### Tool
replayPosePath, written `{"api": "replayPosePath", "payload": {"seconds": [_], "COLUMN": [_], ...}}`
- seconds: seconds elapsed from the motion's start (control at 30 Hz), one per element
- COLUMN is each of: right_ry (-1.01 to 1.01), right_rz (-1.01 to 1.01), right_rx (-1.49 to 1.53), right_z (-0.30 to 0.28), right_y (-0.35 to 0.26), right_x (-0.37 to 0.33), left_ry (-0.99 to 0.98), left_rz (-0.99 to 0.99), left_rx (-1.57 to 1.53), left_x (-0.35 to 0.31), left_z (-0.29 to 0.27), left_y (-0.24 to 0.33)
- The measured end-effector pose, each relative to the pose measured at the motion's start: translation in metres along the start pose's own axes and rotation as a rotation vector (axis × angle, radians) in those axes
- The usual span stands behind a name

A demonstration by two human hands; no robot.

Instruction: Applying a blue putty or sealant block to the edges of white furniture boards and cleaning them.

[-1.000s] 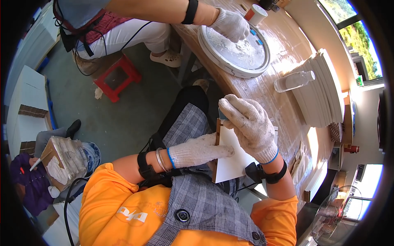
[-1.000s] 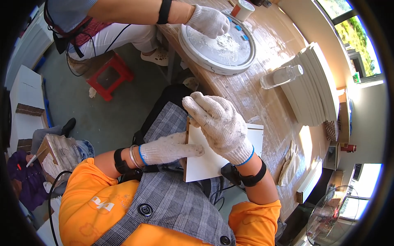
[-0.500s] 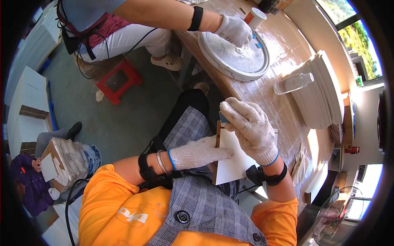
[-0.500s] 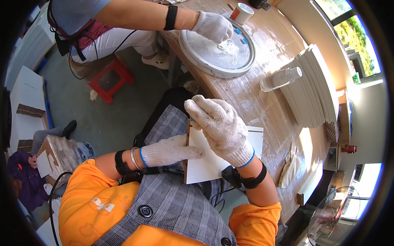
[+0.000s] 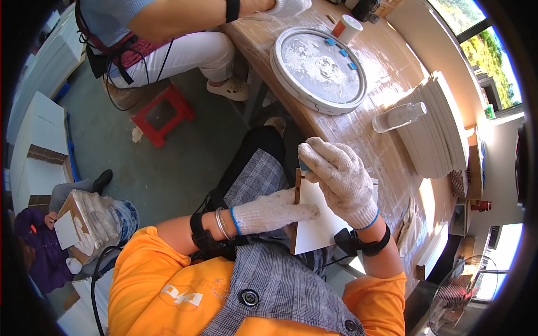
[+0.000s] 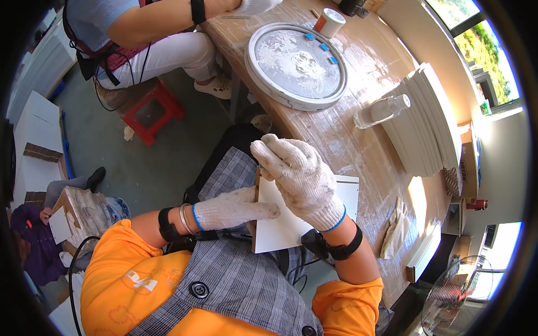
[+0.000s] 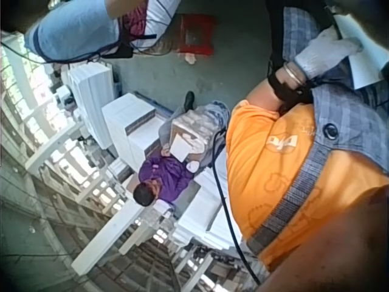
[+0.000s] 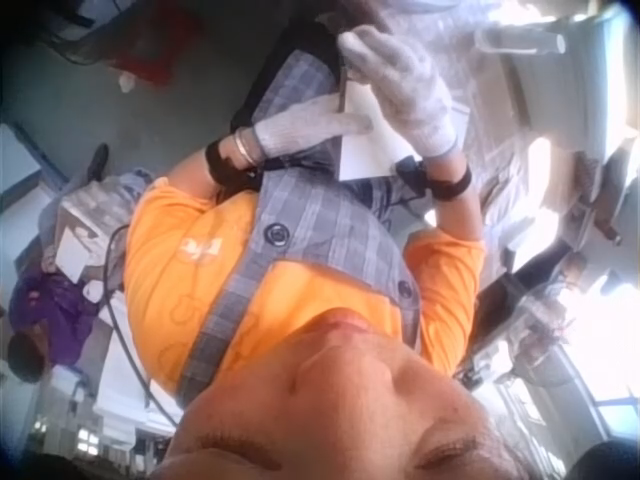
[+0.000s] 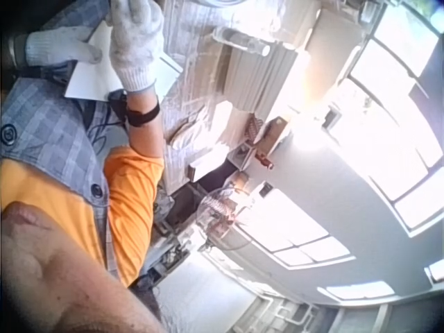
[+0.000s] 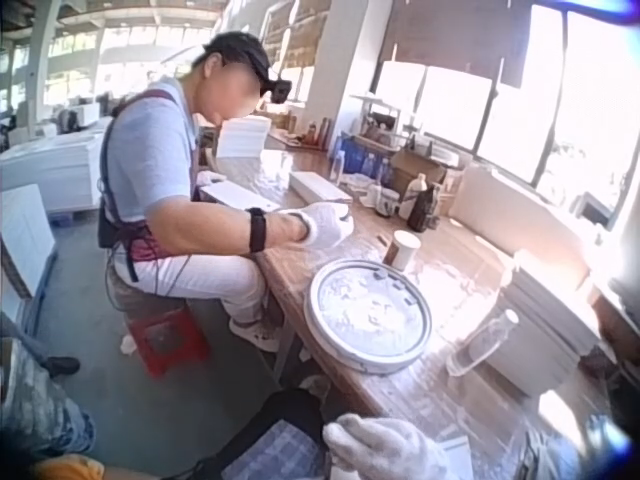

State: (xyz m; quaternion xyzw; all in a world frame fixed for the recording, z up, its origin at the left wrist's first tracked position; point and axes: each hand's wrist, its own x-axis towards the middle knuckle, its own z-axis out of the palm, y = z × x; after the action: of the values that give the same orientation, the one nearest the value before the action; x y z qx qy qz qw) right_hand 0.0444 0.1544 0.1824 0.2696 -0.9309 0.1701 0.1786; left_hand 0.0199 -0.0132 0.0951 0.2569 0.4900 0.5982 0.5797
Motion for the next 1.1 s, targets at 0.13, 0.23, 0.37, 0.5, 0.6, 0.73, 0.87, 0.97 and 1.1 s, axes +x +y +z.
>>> {"api": "replayPosePath", "payload": {"seconds": [0.13, 0.23, 0.37, 0.5, 0.6, 0.73, 0.87, 0.97, 1.1], "right_ry": [0.010, -0.075, -0.006, -0.003, -0.014, 0.002, -0.092, 0.002, -0.015], "right_rz": [0.013, 0.043, 0.039, 0.059, 0.055, 0.028, 0.070, 0.046, 0.121], "right_rx": [-0.069, 0.085, -0.037, 0.046, 0.013, 0.039, 0.059, -0.036, -0.071], "right_z": [0.001, -0.001, 0.004, 0.004, 0.005, 0.005, 0.005, 0.007, 0.002], "right_y": [0.002, 0.001, 0.001, 0.002, -0.001, 0.002, 0.001, -0.001, -0.002], "right_x": [-0.003, -0.002, -0.004, -0.004, -0.002, -0.003, -0.004, -0.005, -0.004], "left_ry": [0.001, 0.006, 0.007, -0.001, 0.029, 0.018, 0.007, 0.013, -0.003], "left_rz": [-0.016, -0.055, -0.017, 0.002, -0.013, -0.039, -0.014, -0.009, -0.030], "left_rx": [-0.039, -0.032, -0.038, -0.036, 0.045, 0.009, -0.005, -0.028, -0.037], "left_x": [0.000, -0.003, -0.001, -0.003, -0.004, -0.004, -0.005, -0.004, -0.003], "left_z": [0.001, 0.001, 0.001, 0.002, 0.001, 0.001, 0.001, 0.002, 0.001], "left_y": [0.001, 0.008, 0.001, 0.006, 0.008, 0.009, 0.011, 0.005, 0.005]}}
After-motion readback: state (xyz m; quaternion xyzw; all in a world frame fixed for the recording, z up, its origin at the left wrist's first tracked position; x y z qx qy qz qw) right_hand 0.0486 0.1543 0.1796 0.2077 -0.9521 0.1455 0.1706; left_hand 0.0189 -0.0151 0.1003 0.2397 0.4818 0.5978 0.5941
